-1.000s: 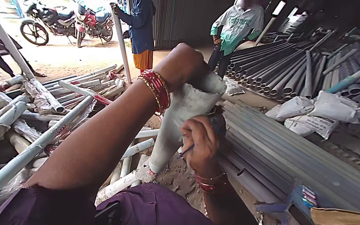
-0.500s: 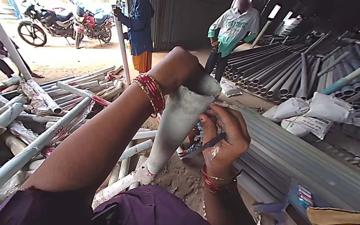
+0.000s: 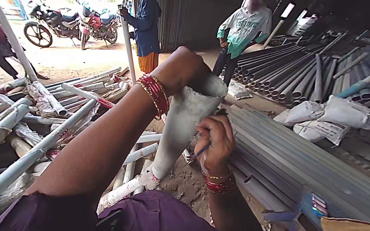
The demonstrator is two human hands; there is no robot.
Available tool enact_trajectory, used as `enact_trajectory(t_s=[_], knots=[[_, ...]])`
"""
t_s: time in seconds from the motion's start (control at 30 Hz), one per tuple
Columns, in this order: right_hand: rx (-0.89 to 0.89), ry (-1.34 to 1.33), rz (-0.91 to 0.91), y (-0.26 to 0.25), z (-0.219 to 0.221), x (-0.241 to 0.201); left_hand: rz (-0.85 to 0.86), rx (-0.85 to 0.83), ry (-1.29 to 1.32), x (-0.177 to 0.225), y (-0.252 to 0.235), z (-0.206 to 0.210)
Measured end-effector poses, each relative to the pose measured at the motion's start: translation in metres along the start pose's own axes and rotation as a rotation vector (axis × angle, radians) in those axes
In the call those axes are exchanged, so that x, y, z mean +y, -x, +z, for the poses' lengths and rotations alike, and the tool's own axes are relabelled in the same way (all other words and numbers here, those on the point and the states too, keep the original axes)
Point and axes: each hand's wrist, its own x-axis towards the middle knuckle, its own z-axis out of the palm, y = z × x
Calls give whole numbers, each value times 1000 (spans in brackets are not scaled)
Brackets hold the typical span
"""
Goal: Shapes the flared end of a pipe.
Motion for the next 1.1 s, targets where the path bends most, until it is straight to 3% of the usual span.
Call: enact_trajectory(t_s=[0.13, 0.3, 0.37, 0.43, 0.53, 0.7, 0.73, 0.9, 1.0, 1.1], knots=[[-191, -64, 156, 34, -2, -7, -25, 8, 6, -2, -6, -2], [-56, -247, 404, 23, -31, 2, 12, 9, -157, 5, -7, 2], [21, -281, 441, 14, -46, 4, 133, -62, -384, 12, -10, 0], [56, -343, 485, 12, -60, 7, 339, -241, -571, 16, -15, -9], [19, -383, 490, 20, -69, 13, 520, -542, -552, 20, -16, -12], [123, -421, 589, 29, -79, 6, 746, -614, -659, 41, 6, 19], [161, -386, 601, 31, -85, 8, 753, -576, -715, 46, 10, 26], [221, -192, 564, 26, -110, 16, 440, -292, -890, 65, 17, 58], [127, -13, 395, 21, -104, 3, 429, -323, -1080, 73, 10, 64], [171, 151, 222, 14, -80, -3, 455, -416, -1170, 81, 10, 66]])
